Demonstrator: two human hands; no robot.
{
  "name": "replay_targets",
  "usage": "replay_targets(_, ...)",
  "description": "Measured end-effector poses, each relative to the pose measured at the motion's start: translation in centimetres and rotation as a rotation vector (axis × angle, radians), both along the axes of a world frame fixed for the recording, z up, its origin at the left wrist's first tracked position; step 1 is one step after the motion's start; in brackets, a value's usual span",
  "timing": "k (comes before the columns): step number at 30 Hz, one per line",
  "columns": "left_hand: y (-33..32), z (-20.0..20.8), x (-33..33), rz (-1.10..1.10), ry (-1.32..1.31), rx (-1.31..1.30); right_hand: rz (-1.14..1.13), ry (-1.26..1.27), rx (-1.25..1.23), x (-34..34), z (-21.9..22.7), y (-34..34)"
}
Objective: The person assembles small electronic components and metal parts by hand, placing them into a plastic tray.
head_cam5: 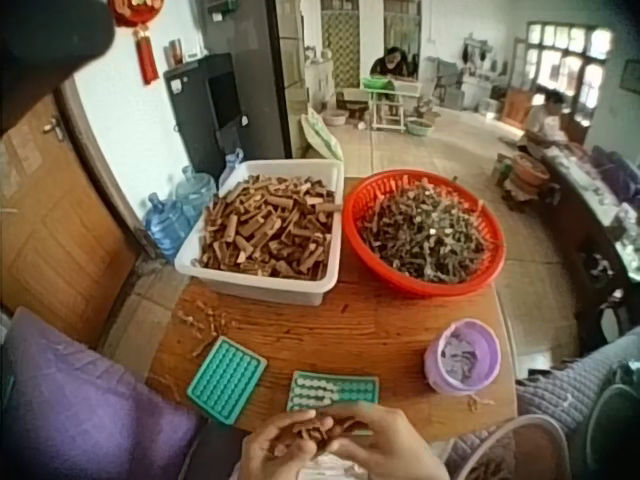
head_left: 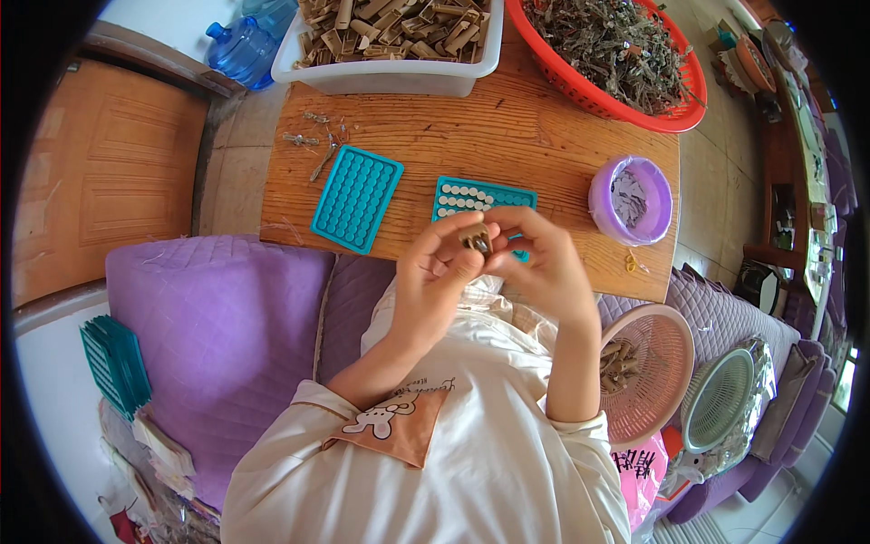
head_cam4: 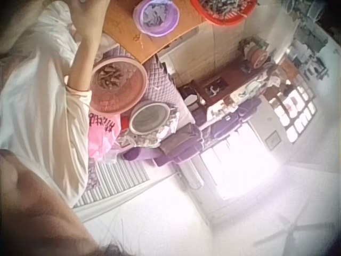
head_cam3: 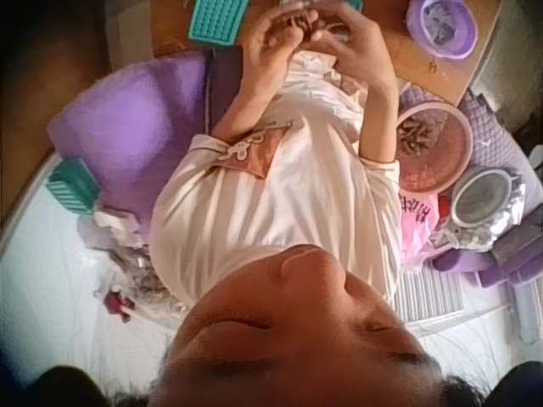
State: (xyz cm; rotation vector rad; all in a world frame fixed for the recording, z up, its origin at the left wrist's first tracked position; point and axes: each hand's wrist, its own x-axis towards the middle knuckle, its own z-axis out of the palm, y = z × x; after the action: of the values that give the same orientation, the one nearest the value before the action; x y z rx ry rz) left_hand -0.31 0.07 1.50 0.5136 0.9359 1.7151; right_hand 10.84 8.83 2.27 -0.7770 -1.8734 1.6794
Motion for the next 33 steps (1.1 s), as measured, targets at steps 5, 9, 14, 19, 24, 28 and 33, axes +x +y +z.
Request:
replay_targets(5, 0.2, -0.7, -2.4, 0.048, -0.042, -0.063, -0.301, -0.203, 0.042, 1.1, -4.0, 2.6)
replay_targets(9, -0.1, -1.7, -3.7, 0.048, -0.069, -0.167, -0.369, -0.315, 0.493, -0.3, -7.2, 2.2)
replay_targets(14, -0.4, -2.4, -3.8, -0.091, -0.131, -0.229, -0.288, -0.416, 0.723, -2.1, -7.4, 2.3)
replay_targets(19, -0.4, -2.5, -3.8, -0.154, -0.19, -0.235, -0.306, -0.329, 0.633, -2.0, -7.1, 2.1)
replay_targets(24, -0.3, -2.9, -3.4, -0.171, -0.174, -0.26, -0.436, -0.032, 0.582, -2.9, -3.2, -1.3)
replay_targets(28, 0.0, -3.3, -3.2, -0.146, -0.153, -0.273, -0.32, 0.005, 0.748, -3.1, -3.3, -1.6)
replay_targets(33, -0.1, -3.9, -3.5, -0.17, -0.112, -0.351, -0.218, -0.011, 0.754, -2.9, -4.5, -1.9)
